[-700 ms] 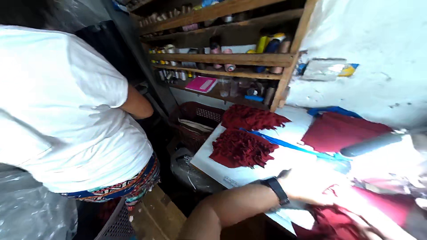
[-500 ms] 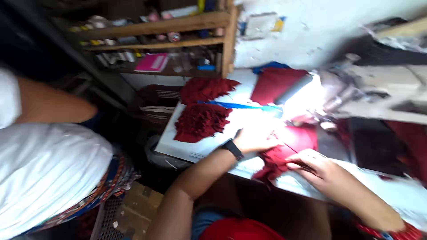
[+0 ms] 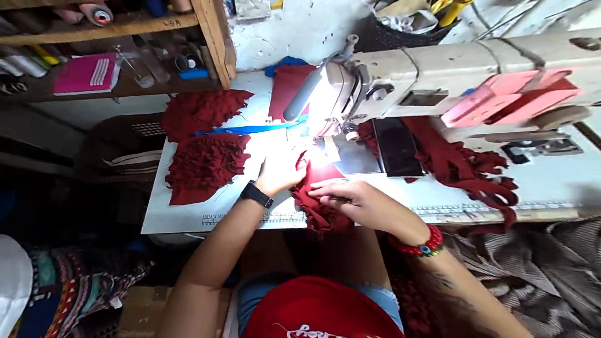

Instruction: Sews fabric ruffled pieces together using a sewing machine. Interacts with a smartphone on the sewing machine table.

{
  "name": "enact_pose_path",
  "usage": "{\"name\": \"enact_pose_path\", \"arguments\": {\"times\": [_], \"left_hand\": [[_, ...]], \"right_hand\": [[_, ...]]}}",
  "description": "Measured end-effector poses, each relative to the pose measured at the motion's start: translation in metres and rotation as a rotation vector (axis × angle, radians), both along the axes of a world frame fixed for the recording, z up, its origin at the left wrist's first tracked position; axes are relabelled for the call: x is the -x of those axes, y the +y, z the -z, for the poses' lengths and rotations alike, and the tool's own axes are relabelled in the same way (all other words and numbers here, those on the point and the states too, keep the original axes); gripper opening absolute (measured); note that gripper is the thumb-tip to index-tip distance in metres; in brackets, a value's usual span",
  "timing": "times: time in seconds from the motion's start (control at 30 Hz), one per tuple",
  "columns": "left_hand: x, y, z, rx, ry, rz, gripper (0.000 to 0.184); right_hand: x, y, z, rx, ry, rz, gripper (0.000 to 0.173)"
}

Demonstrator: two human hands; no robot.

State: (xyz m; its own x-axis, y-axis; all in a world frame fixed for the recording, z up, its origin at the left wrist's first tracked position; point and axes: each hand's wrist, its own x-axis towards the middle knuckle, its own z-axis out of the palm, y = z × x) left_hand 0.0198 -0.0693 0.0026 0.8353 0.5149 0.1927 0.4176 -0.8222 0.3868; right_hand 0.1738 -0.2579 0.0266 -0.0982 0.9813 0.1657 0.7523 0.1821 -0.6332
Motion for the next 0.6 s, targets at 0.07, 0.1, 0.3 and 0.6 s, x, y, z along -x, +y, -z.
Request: {"name": "enact_pose_path", "arguments": {"times": [0.07, 0.1, 0.3, 0.6], "left_hand": [[0.002, -0.004, -0.005, 0.022, 0.003, -0.005, 0.059], [0.002, -0.003, -0.007, 0.019, -0.005, 0.001, 0.056], [-0.002, 0.002, 0.001, -0.022, -0.01, 0.014, 0.058], [0.006, -0.002, -0.001, -0.149, -0.012, 0.075, 0.052]], "right_hand": [[-0.002, 0.003, 0.0, -0.008, -0.159, 0.167, 0.029], [-0.006, 0.003, -0.005, -0.024, -0.252, 0.34, 0.025], [0.003, -0.001, -0.02, -0.139, -0.25, 0.331, 0.027], [-0.004, 0.021, 0.0, 0.173, -0.433, 0.459, 0.042]]}}
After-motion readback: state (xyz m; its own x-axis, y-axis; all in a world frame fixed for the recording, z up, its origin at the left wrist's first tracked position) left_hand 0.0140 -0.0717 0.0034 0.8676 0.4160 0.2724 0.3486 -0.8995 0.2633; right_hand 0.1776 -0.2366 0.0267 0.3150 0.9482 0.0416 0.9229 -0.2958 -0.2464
